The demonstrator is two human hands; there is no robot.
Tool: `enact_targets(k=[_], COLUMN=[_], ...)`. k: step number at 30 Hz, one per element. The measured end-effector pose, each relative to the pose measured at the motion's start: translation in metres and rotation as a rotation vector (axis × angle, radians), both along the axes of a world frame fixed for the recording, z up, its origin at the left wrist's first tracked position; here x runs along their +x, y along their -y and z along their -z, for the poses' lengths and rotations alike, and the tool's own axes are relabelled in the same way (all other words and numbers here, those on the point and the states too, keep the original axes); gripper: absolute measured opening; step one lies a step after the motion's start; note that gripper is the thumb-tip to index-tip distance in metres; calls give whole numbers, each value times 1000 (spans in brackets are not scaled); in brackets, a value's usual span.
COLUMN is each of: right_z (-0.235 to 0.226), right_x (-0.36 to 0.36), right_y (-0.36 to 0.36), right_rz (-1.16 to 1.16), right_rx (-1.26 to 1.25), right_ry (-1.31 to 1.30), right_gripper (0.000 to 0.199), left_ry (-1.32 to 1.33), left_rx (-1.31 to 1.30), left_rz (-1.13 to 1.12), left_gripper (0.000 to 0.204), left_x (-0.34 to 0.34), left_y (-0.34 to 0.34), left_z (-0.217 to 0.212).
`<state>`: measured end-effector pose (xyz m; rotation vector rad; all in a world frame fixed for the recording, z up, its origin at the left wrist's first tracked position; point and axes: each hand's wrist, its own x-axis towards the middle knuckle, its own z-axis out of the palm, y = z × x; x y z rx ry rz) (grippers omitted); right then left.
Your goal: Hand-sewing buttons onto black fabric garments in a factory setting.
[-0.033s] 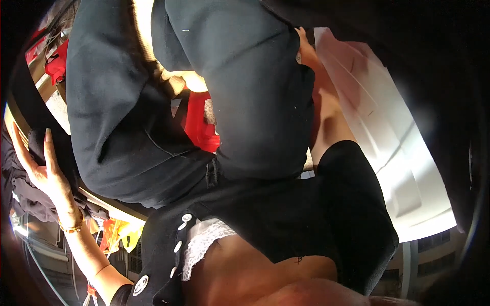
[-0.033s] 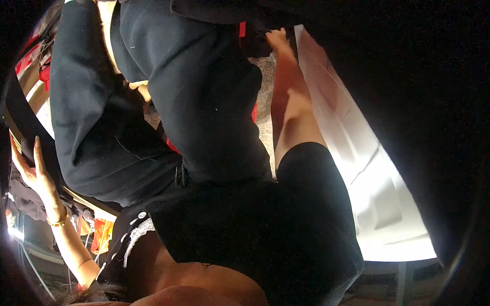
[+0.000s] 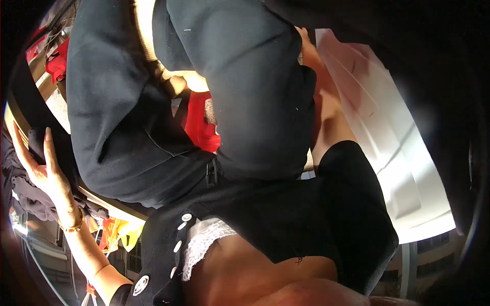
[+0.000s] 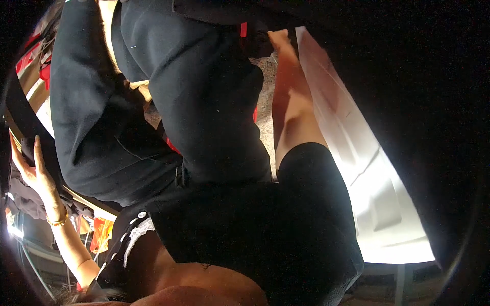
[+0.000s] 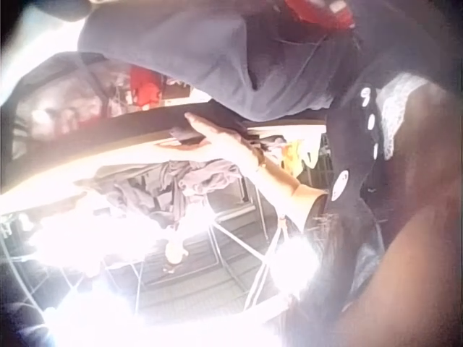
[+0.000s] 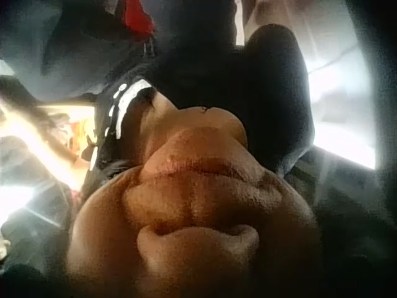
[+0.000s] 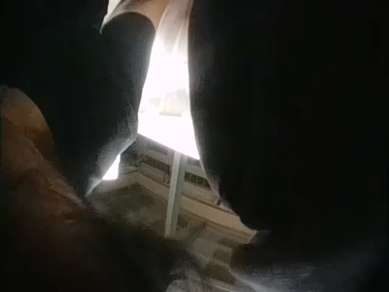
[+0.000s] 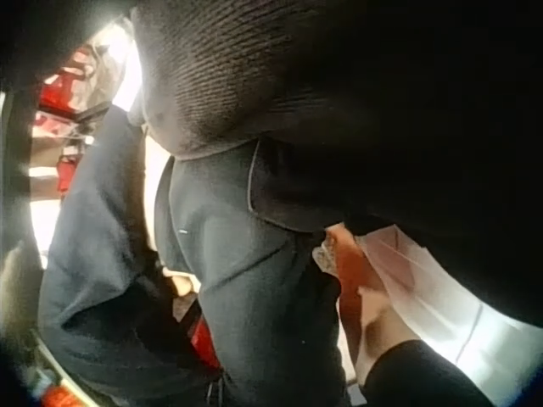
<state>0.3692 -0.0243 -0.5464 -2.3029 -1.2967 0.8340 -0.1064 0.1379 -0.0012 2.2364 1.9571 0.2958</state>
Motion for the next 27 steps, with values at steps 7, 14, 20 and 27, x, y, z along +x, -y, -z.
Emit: enact_targets(k=[7, 14, 20, 27], right_z=[7, -5, -62, -106], right_x=[7, -20, -44, -15], right_y=[-37, -89, -84, -14], right_rz=[158, 320, 499, 822], right_rx=[-129, -260, -392, -108], right_ry=[-187, -448, -605, -1000], right_gripper=[34, 32, 30, 17], left_ry=[-65, 39, 28, 60], left_rx=[-27, 37, 33, 22], left_rz=[-10, -32, -24, 100], left_gripper=[60, 62, 61, 57], left_x=[-12, 3, 1, -20], left_y=[-1, -1, 0, -12], left_z=[-1, 2, 3, 1])
